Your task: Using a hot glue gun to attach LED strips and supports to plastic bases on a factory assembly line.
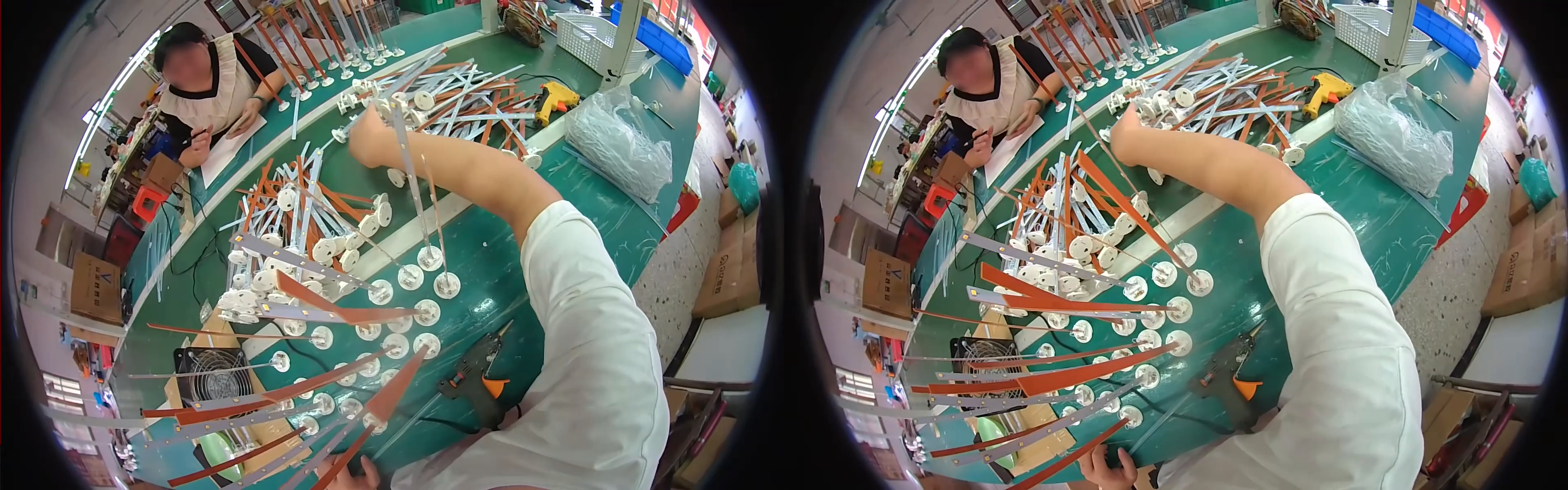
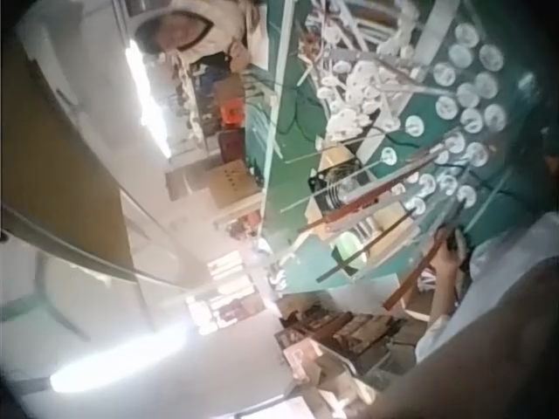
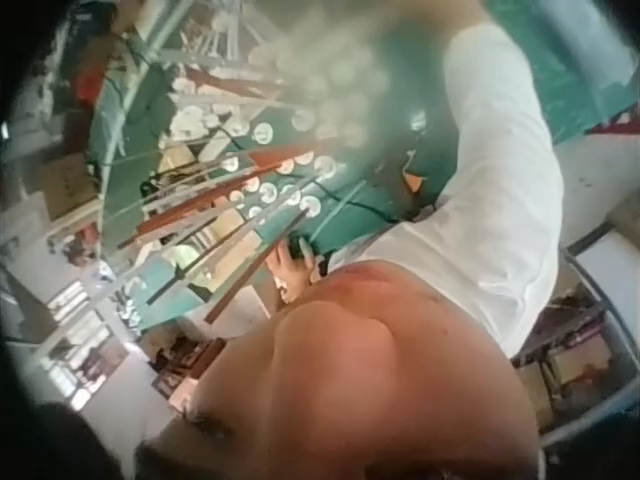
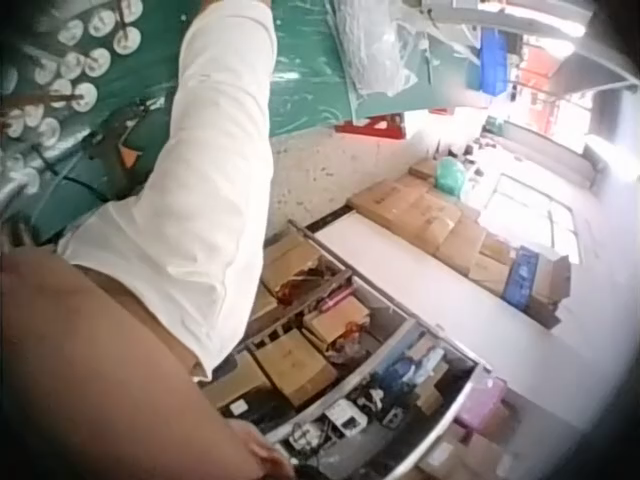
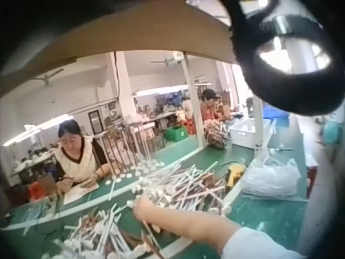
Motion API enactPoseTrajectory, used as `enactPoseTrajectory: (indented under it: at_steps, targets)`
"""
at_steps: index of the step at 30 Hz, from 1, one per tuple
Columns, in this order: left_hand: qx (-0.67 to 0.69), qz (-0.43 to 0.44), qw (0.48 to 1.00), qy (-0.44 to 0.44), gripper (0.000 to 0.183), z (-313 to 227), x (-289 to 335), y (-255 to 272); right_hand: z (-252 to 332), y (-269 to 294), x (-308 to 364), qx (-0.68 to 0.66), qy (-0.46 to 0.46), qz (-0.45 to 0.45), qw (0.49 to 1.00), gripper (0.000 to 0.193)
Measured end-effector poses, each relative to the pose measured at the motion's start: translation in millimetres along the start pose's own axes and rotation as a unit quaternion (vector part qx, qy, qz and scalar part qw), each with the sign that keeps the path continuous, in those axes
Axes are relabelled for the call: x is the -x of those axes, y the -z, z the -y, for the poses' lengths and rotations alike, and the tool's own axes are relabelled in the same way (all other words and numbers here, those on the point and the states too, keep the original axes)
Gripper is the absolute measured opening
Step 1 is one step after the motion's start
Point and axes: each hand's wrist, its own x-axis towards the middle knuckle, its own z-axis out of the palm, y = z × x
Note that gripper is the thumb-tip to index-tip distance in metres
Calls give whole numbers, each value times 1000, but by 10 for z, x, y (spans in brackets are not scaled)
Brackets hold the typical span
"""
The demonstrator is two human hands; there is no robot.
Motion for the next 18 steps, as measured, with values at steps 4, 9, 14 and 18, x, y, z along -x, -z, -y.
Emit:
enactPoseTrajectory:
  at_steps: [4,9,14,18]
  targets:
    - [16,21,1000,13,39,-30,-38,11,-251,-51,-549,-178,-59,-173,967,27]
    - [-16,0,1000,13,40,-53,-2,10,-303,-169,-913,-145,-134,-146,969,22]
    - [-9,23,999,32,40,-1,51,0,-653,88,-622,-173,-32,-227,958,17]
    - [-43,14,999,23,39,2,51,-9,-1218,270,-219,-195,89,-360,908,11]
